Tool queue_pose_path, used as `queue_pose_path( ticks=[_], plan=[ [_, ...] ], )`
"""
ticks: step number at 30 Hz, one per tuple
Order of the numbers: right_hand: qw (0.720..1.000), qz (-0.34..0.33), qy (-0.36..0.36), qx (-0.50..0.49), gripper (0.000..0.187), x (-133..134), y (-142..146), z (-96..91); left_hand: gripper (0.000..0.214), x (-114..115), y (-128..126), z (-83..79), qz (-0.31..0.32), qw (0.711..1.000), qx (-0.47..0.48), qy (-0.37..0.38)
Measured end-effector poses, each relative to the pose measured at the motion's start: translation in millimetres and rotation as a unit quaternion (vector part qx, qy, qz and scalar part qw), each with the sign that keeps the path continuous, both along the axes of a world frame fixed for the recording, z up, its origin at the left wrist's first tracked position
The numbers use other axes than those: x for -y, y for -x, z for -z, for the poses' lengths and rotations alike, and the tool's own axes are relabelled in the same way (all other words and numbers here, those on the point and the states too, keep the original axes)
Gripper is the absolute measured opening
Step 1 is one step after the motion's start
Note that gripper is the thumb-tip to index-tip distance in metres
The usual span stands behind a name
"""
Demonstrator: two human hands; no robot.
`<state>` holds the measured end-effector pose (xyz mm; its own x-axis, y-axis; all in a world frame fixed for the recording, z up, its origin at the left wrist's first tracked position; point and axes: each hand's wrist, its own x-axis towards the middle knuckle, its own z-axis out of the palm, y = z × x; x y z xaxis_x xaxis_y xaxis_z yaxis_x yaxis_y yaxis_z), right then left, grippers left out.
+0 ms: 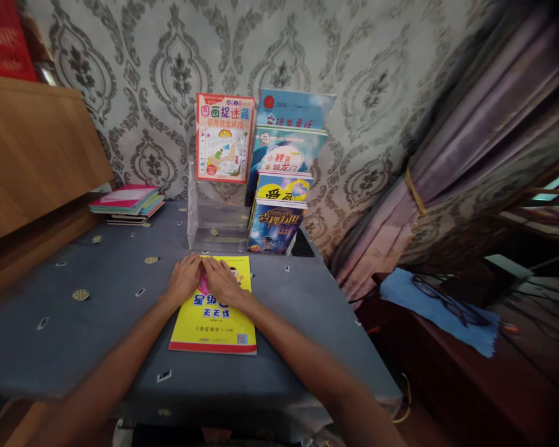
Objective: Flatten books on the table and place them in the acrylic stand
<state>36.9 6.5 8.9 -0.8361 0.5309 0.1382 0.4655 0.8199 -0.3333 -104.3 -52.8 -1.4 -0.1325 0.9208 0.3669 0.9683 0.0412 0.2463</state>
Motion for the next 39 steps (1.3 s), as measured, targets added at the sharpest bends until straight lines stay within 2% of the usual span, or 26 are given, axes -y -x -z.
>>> queue_pose_path(
  ticks=[4,12,17,20,23,26,29,35,39],
  plan=[
    [1.0,0.02,-0.008,0.001,0.051,-3,-11,0.0,0.035,0,-1,-0.7,-0.013,1.0,-0.005,0.006],
    [0.997,0.071,-0.011,0.015,0.052,-16,-56,-2.0,0.034,2,-3,-4.7,-0.02,0.999,-0.009,0.028],
    [0.994,0.109,-0.005,-0.025,0.047,-26,-81,3.1,0.035,2,-4,-5.7,-0.02,0.999,-0.018,0.029],
    [0.991,0.111,0.024,-0.077,0.045,-38,-89,12.4,0.036,3,-4,-8.6,-0.02,0.998,-0.033,0.04],
    [0.98,0.113,0.085,-0.143,0.044,-54,-92,22.2,0.035,4,-5,-12.0,-0.017,0.995,-0.08,0.051],
    [0.963,0.099,0.15,-0.201,0.047,-68,-95,28.4,0.034,0,-10,-13.2,0.017,0.99,-0.132,0.044],
    [0.948,0.089,0.191,-0.24,0.049,-77,-97,31.3,0.036,-11,-20,-11.8,0.072,0.988,-0.125,0.049],
    [0.935,0.087,0.203,-0.277,0.048,-81,-96,34.5,0.038,-43,-44,-8.4,0.163,0.983,-0.073,0.049],
    [0.933,0.084,0.202,-0.287,0.049,-82,-96,34.2,0.041,-56,-52,-5.0,0.197,0.977,-0.064,0.054]
  ],
)
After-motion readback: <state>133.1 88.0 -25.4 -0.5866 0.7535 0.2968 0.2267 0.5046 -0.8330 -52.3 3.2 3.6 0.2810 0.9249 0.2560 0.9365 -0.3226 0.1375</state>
